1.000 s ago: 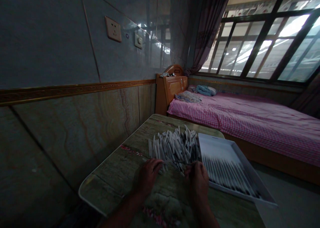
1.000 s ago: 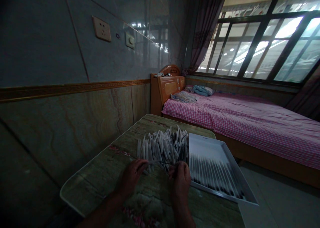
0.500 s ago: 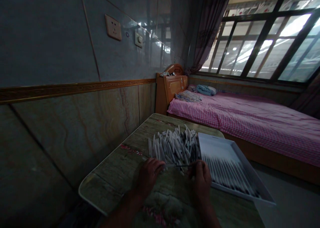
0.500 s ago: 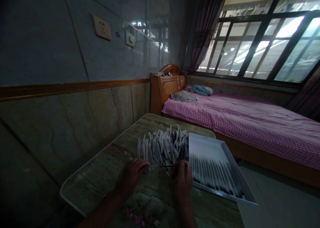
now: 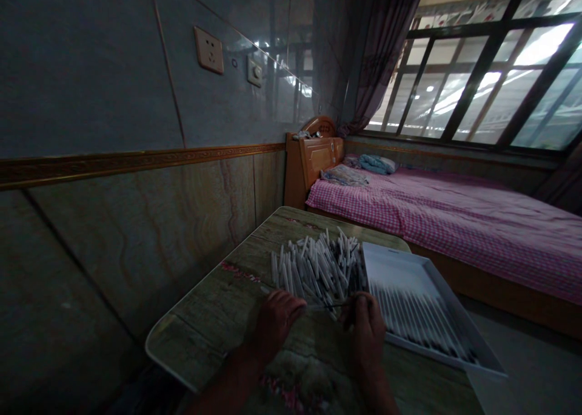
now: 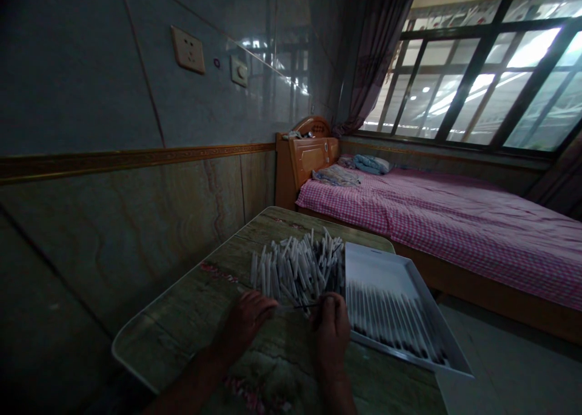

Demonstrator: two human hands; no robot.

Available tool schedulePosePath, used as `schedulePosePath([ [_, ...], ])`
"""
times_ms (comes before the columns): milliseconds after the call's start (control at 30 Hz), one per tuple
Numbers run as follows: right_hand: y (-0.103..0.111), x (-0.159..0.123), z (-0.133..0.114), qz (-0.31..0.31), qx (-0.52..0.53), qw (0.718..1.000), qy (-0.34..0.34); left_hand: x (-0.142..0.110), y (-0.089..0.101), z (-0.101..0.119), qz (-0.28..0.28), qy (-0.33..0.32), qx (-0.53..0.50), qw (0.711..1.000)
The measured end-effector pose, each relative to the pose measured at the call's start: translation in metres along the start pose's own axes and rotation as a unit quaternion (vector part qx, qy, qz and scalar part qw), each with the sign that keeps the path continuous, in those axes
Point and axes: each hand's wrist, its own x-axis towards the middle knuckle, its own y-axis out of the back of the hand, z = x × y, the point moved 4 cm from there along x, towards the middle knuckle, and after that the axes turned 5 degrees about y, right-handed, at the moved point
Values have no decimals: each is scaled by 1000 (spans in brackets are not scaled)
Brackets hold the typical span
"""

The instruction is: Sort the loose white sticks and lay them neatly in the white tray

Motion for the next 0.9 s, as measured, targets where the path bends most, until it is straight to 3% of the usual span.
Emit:
schedulePosePath([
  [100,-9,-8,6,-75,-59,995,21,1,0,1,0,-7,-5,1000],
  [233,-27,-25,9,-208,-143,964,83,0,1,0,2,-12,-9,1000],
  [333,-34,-33,11,-252,-169,949,92,-2,-1,2,0,-34,-3,999],
  [533,-33,-36,24,-225,-194,953,68,-3,1,5,6,-42,-23,999],
  [633,-28,-31,32,-165,-165,971,53,-4,8,2,72,4,-48,996],
  [733,-20,-23,35,-86,-147,985,40,-10,13,-7,148,103,-104,978],
  [800,-18,-19,34,-62,-137,988,30,-13,9,-12,127,165,-174,962],
  [900,-23,-22,29,-76,-126,989,29,-11,-5,-13,20,204,-299,932],
])
